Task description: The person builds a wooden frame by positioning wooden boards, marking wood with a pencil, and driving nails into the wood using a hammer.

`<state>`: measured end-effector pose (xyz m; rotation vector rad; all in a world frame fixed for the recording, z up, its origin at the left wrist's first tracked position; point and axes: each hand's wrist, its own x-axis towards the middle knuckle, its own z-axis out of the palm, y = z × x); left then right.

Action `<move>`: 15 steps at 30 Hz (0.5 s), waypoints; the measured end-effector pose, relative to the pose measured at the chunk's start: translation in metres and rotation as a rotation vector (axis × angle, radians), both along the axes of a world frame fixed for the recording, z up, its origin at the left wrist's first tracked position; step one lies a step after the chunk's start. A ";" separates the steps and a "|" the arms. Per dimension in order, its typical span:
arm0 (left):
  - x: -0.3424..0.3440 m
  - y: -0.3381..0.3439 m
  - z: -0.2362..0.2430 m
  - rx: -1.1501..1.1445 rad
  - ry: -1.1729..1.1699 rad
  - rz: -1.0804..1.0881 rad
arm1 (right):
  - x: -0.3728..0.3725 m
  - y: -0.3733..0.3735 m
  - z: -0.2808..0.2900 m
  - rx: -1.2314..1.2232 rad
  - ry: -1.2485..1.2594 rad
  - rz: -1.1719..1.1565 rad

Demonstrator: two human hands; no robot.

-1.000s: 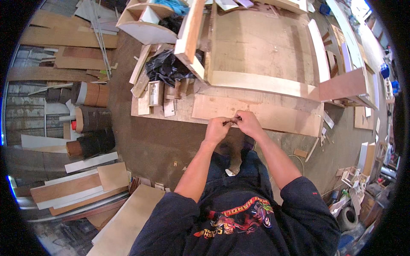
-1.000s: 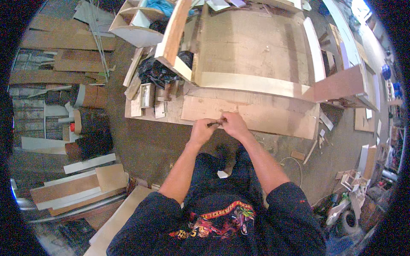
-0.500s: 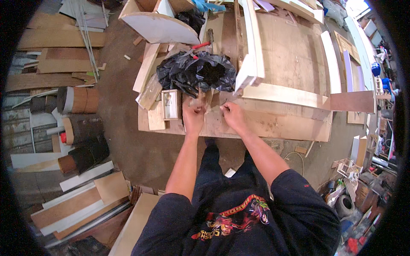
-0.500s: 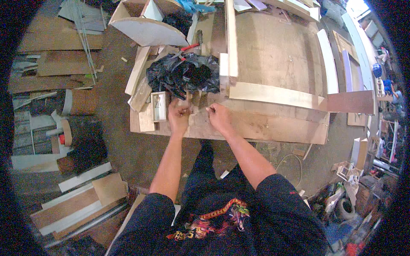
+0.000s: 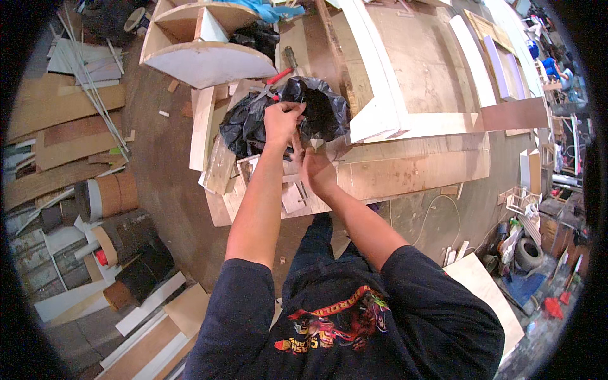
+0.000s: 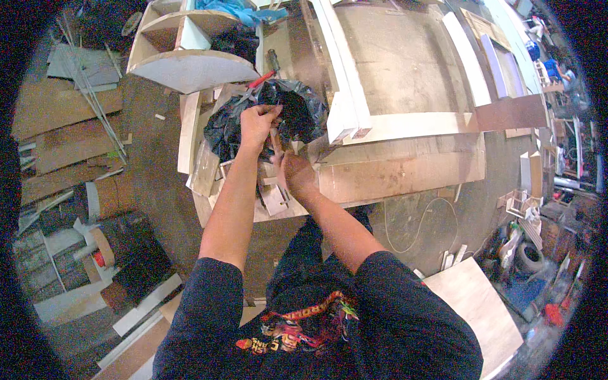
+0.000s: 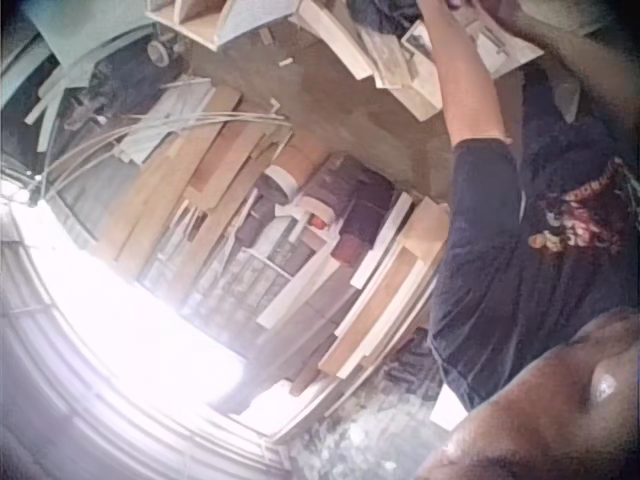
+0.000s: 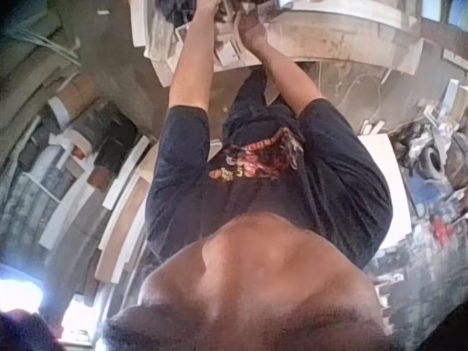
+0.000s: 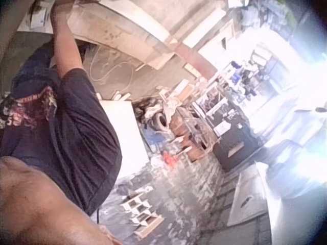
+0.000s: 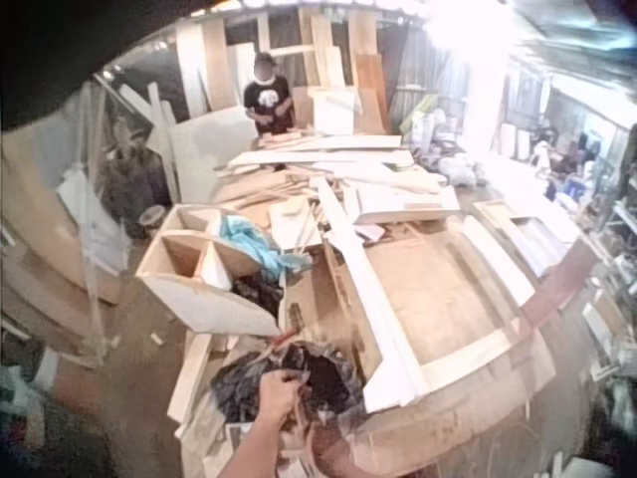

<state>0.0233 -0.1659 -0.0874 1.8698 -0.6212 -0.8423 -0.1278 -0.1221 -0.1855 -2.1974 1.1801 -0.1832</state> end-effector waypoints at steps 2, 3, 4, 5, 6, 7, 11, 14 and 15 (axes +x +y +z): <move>-0.001 -0.002 0.004 -0.009 0.064 -0.005 | 0.008 0.000 0.012 -0.040 0.114 0.012; -0.002 -0.002 0.007 -0.005 -0.010 -0.014 | 0.008 0.000 0.019 -0.057 0.133 0.029; -0.004 -0.002 0.005 -0.036 0.017 -0.003 | 0.008 0.001 0.024 -0.073 0.153 0.044; -0.004 -0.002 0.003 -0.066 0.045 0.008 | 0.008 0.000 0.031 -0.091 0.172 0.060; -0.004 -0.002 0.001 0.021 -0.094 -0.024 | 0.005 -0.001 0.024 -0.075 0.087 0.072; -0.006 0.000 0.001 -0.056 -0.002 0.013 | 0.001 -0.002 0.025 -0.059 -0.002 0.090; -0.006 -0.002 -0.006 -0.093 -0.021 0.059 | -0.017 0.004 0.046 0.045 -0.114 -0.045; 0.010 0.001 -0.025 -0.128 0.022 0.110 | -0.039 0.004 0.091 0.264 0.018 0.051; 0.008 0.001 -0.024 -0.126 0.024 0.103 | -0.053 0.001 0.100 0.373 0.098 0.112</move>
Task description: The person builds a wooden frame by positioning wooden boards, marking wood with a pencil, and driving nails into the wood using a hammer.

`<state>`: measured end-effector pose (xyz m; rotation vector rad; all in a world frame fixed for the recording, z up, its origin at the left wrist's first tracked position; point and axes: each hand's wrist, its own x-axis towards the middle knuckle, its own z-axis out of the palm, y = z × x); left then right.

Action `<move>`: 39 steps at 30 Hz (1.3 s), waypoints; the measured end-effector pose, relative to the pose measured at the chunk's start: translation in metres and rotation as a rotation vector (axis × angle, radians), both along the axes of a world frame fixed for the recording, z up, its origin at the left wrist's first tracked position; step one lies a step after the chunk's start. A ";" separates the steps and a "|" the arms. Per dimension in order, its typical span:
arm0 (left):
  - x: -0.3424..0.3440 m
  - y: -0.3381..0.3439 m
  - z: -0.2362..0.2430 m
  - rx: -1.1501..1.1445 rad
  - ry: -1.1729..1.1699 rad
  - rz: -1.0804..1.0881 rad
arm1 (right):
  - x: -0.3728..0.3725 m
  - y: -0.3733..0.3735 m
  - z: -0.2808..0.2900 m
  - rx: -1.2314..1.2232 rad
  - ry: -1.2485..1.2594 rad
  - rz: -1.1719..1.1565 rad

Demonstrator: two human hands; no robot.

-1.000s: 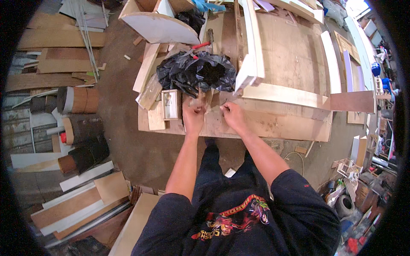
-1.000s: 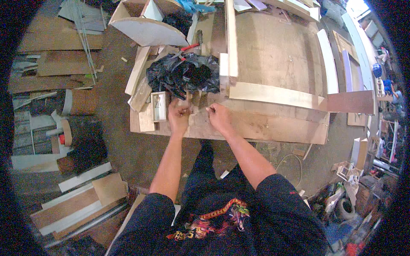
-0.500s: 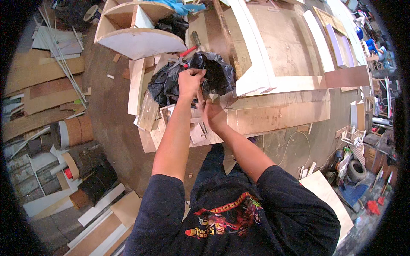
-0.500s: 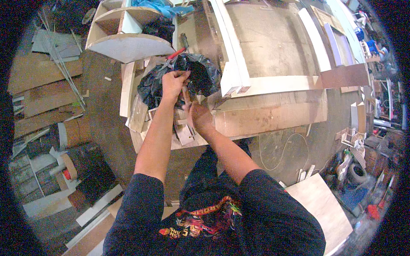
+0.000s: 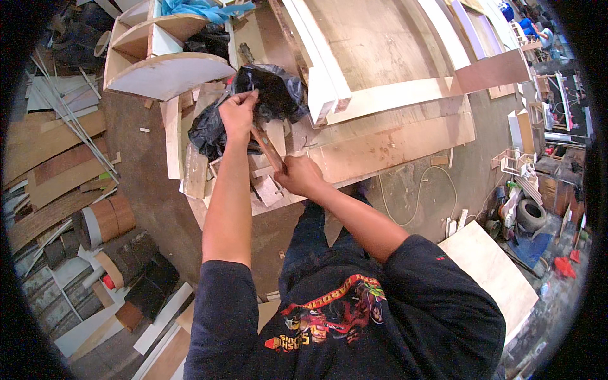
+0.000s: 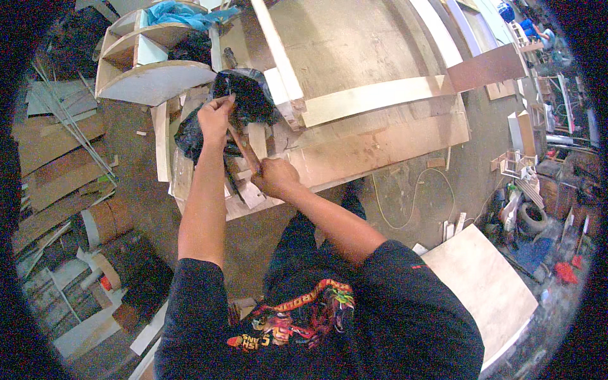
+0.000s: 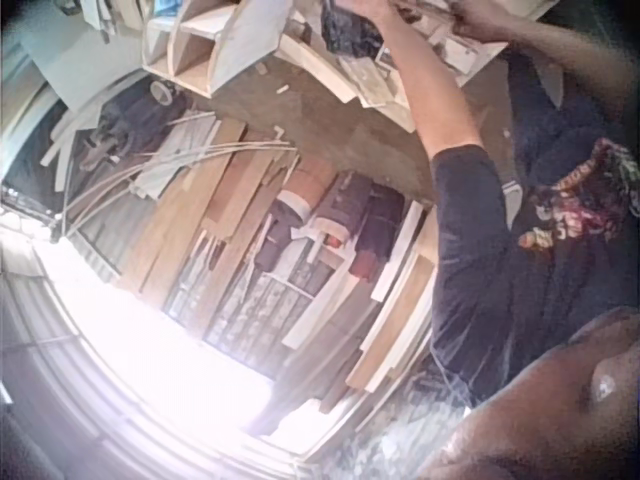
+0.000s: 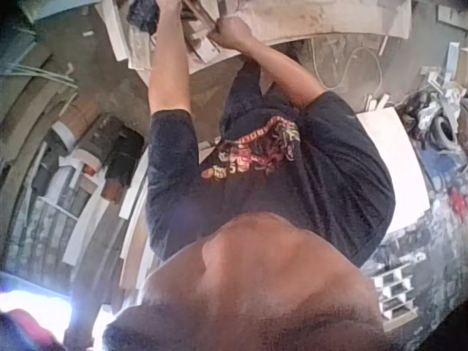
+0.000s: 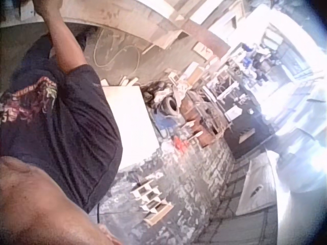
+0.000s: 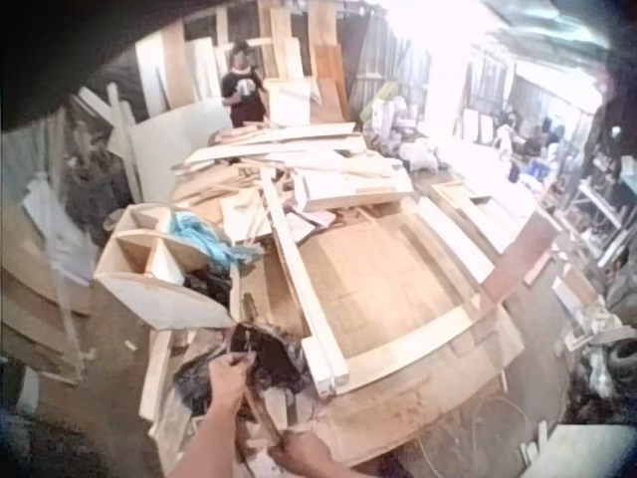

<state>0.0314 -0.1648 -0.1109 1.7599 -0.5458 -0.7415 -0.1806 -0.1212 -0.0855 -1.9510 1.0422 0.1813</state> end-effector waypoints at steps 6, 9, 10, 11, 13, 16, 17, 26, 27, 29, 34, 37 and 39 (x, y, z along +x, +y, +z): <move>-0.013 0.010 0.015 0.103 -0.254 0.068 | -0.114 -0.004 -0.001 -0.110 -0.054 0.185; -0.026 0.021 0.016 0.173 -0.165 0.086 | -0.176 -0.025 0.013 -0.135 -0.017 0.329; -0.032 0.022 0.018 0.179 -0.178 0.102 | -0.197 -0.032 0.018 -0.123 0.014 0.397; -0.030 0.027 0.012 0.177 -0.181 0.107 | -0.219 -0.036 0.016 -0.126 0.011 0.401; -0.029 0.036 -0.005 0.154 -0.252 0.159 | -0.263 -0.039 0.004 -0.210 0.007 0.409; -0.058 0.036 0.007 0.091 -0.344 0.160 | -0.318 -0.049 -0.010 -0.297 -0.006 0.296; -0.063 0.043 0.003 0.040 -0.376 0.190 | -0.330 -0.054 -0.016 -0.336 -0.041 0.256; -0.159 0.113 -0.060 -0.150 -0.225 0.390 | -0.338 -0.182 -0.073 -0.427 0.007 -0.058; -0.172 0.115 -0.060 -0.147 -0.088 0.380 | -0.338 -0.194 -0.082 -0.406 0.027 -0.110; -0.187 0.121 -0.062 -0.091 -0.079 0.361 | -0.338 -0.215 -0.083 -0.391 0.031 -0.091; -0.203 0.121 -0.065 -0.066 0.047 0.275 | -0.326 -0.227 -0.067 -0.456 0.144 -0.040; -0.205 0.116 -0.068 -0.087 0.091 0.276 | -0.319 -0.221 -0.070 -0.576 0.130 -0.221; -0.203 0.110 -0.067 -0.008 -0.002 0.229 | -0.311 -0.212 -0.083 -0.762 0.103 -0.204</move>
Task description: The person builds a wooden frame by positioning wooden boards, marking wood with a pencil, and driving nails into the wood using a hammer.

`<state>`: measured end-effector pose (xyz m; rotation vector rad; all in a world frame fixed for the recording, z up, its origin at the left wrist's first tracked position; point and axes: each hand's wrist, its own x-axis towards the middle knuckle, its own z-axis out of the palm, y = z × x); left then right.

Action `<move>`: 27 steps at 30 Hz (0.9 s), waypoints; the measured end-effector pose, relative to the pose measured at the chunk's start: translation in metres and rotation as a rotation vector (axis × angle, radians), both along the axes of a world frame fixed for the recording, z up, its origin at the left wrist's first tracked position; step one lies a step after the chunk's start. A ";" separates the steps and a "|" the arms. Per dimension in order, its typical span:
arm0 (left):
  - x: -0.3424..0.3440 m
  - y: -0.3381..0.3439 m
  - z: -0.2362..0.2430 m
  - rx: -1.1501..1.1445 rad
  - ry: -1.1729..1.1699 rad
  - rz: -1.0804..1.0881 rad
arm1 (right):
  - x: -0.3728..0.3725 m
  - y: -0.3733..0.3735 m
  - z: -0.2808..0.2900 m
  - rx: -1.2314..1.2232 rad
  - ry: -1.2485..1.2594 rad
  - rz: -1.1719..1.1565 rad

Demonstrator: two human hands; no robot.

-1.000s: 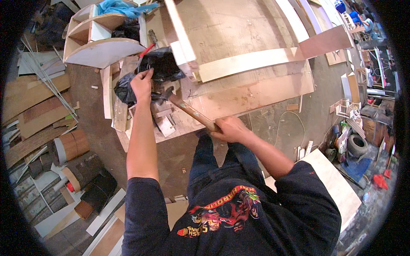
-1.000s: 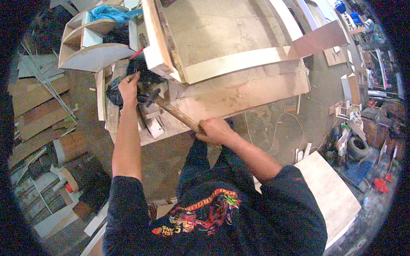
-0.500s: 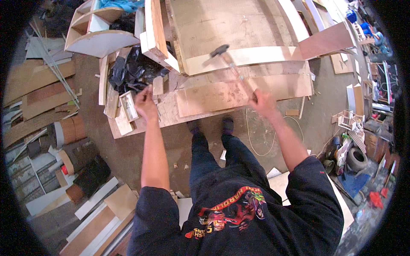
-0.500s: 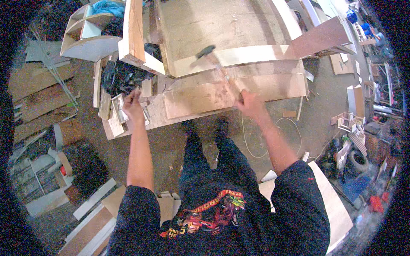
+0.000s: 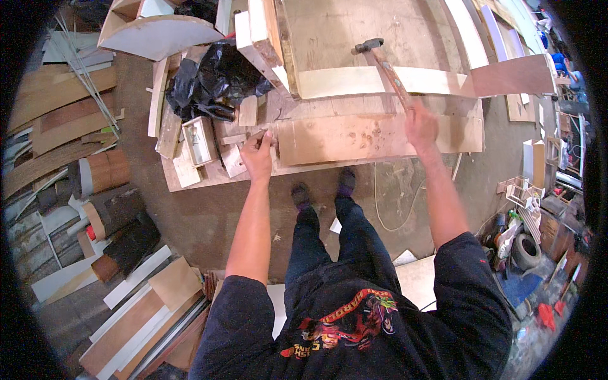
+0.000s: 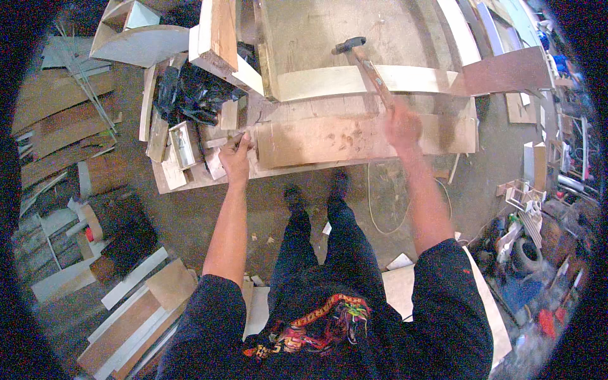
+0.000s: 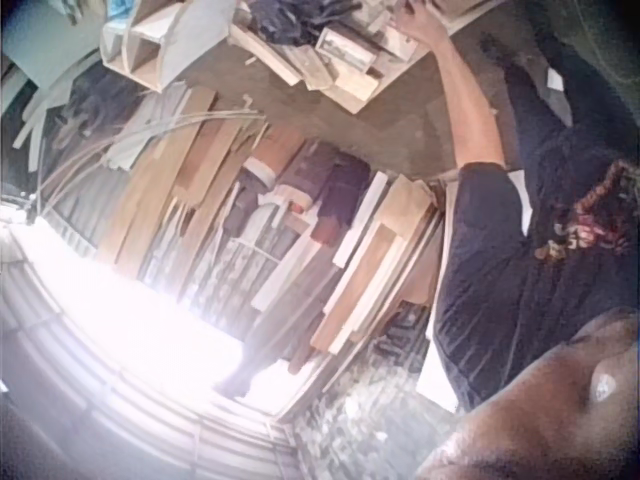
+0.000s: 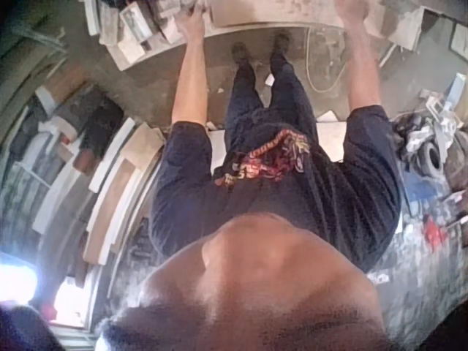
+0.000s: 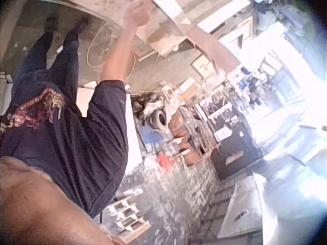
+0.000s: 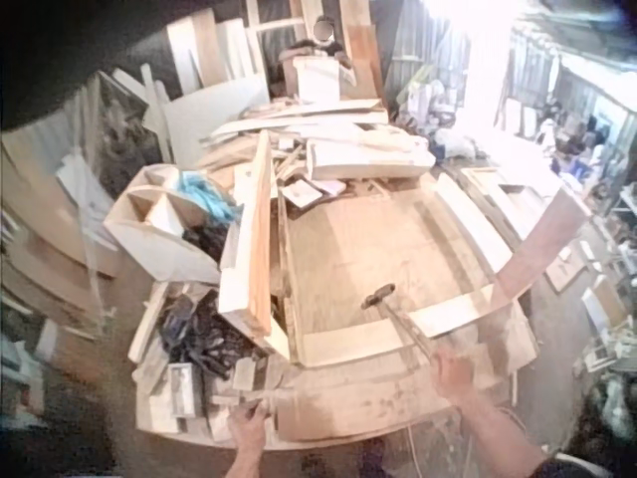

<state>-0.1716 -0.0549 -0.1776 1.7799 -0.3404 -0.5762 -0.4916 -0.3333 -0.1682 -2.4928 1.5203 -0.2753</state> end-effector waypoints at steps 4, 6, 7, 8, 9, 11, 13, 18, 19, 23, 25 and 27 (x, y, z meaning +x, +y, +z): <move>0.002 0.000 -0.013 0.016 -0.295 -0.057 | 0.081 0.053 0.027 0.069 -0.188 0.215; -0.003 -0.010 -0.001 0.058 -0.289 -0.091 | 0.108 0.065 0.019 0.101 -0.105 0.225; -0.003 -0.012 0.004 0.103 -0.292 -0.112 | 0.120 0.067 0.008 0.081 -0.115 0.285; -0.001 -0.010 -0.002 0.103 -0.291 -0.116 | 0.131 0.070 0.004 0.060 -0.123 0.344; 0.001 -0.010 -0.011 0.087 -0.300 -0.127 | 0.138 0.070 0.001 0.060 -0.122 0.340; 0.003 -0.010 -0.022 0.073 -0.309 -0.140 | 0.150 0.070 0.003 0.030 -0.181 0.425; -0.001 -0.013 -0.026 -0.006 -0.322 -0.082 | 0.152 0.072 -0.002 -0.045 -0.237 0.385; -0.009 -0.012 -0.028 0.101 -0.359 -0.101 | 0.153 0.102 -0.006 0.044 -0.319 0.318; -0.010 -0.012 -0.032 0.109 -0.397 -0.113 | 0.162 0.114 -0.005 0.092 -0.394 0.401; -0.012 -0.008 -0.047 0.079 -0.563 -0.117 | 0.202 0.147 0.003 0.200 -0.545 0.543; -0.011 -0.010 -0.051 -0.024 -0.554 -0.091 | 0.208 0.147 -0.007 0.184 -0.531 0.587; -0.011 -0.009 -0.051 0.013 -0.609 -0.102 | 0.212 0.148 -0.017 0.170 -0.518 0.633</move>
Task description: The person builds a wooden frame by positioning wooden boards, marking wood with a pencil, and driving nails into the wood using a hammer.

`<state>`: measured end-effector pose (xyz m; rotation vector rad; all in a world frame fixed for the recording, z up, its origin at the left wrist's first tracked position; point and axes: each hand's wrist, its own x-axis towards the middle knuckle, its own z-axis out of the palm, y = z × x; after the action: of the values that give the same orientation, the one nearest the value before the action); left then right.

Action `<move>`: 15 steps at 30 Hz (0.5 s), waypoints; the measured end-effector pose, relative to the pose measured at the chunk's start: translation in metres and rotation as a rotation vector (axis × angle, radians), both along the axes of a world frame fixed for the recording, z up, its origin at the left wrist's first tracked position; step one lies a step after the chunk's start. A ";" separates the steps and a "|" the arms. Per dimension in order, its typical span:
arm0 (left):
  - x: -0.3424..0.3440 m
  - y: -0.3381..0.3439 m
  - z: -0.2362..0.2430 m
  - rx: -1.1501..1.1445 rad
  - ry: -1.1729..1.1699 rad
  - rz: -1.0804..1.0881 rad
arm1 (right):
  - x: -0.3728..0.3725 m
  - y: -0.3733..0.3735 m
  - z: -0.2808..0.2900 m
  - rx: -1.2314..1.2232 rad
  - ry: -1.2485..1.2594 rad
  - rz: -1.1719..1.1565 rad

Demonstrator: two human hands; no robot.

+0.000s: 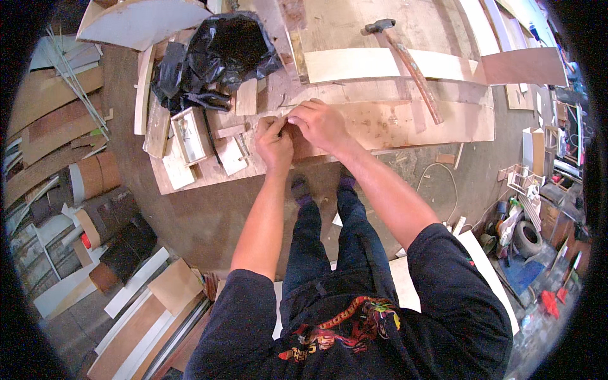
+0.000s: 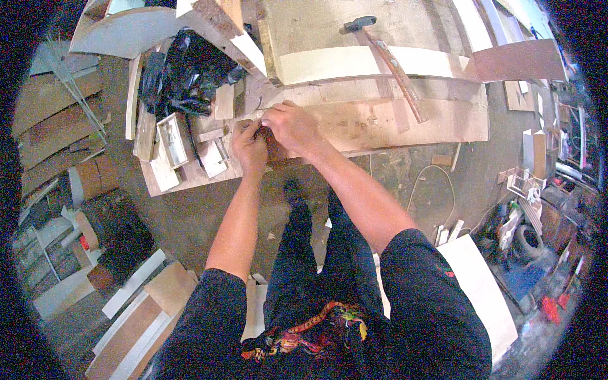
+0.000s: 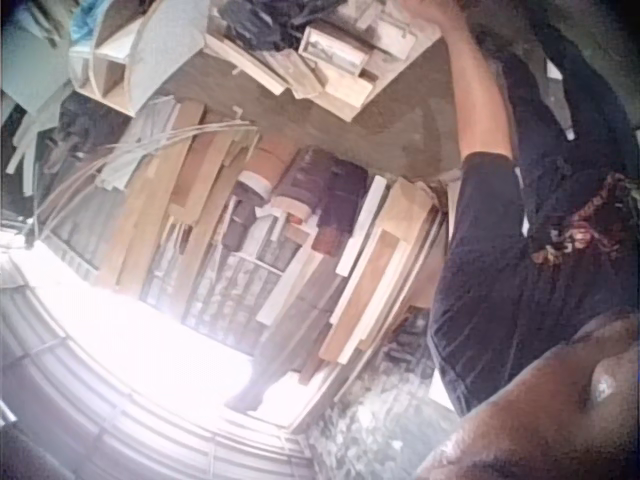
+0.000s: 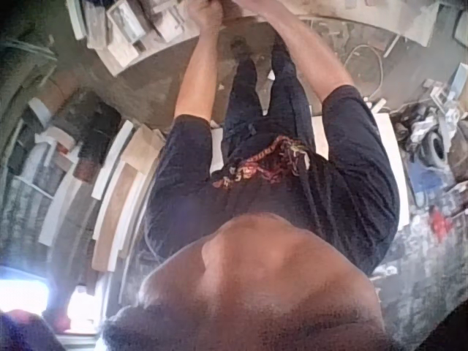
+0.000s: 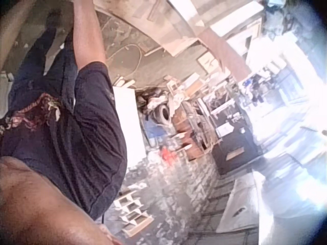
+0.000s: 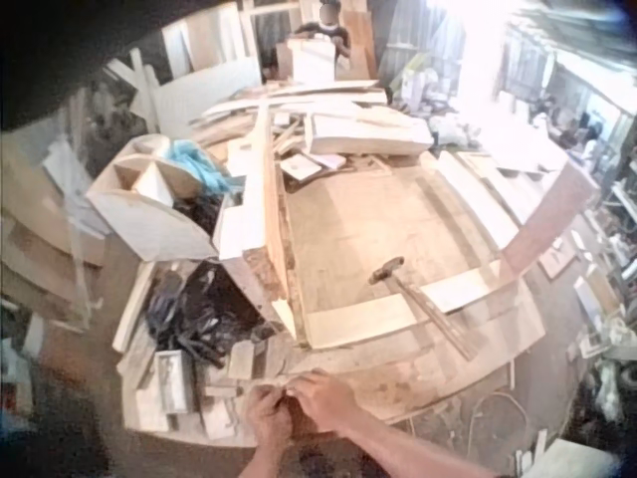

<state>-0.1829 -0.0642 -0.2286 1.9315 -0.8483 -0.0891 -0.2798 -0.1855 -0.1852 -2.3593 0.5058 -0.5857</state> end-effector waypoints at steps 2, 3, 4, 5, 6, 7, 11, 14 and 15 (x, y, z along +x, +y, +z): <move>-0.001 -0.002 0.004 0.034 -0.052 0.006 | 0.000 0.001 -0.005 0.067 -0.036 -0.063; -0.001 -0.003 0.006 0.032 -0.083 0.000 | 0.000 0.001 -0.008 0.068 -0.032 -0.054; -0.001 -0.004 0.010 0.028 -0.115 -0.006 | 0.000 0.000 -0.009 0.098 -0.057 -0.101; -0.003 -0.004 0.014 0.027 -0.112 0.002 | 0.000 0.001 -0.010 0.127 -0.083 -0.148; -0.005 -0.005 0.019 0.056 -0.020 -0.003 | 0.000 0.001 -0.012 0.126 -0.079 -0.141; -0.005 -0.003 0.019 0.086 0.073 -0.007 | 0.002 0.001 -0.010 0.143 -0.091 -0.158; -0.002 0.001 0.010 0.016 0.071 -0.023 | 0.007 0.005 -0.008 0.114 -0.111 -0.172; -0.001 0.002 0.008 0.023 0.021 -0.025 | 0.007 0.008 -0.009 0.150 -0.088 -0.180; -0.002 0.002 0.008 -0.001 0.036 -0.027 | 0.007 0.010 -0.009 0.151 -0.086 -0.178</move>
<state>-0.1847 -0.0627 -0.2209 1.9120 -0.8505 -0.1390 -0.2724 -0.1758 -0.1943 -2.1508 0.7004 -0.7014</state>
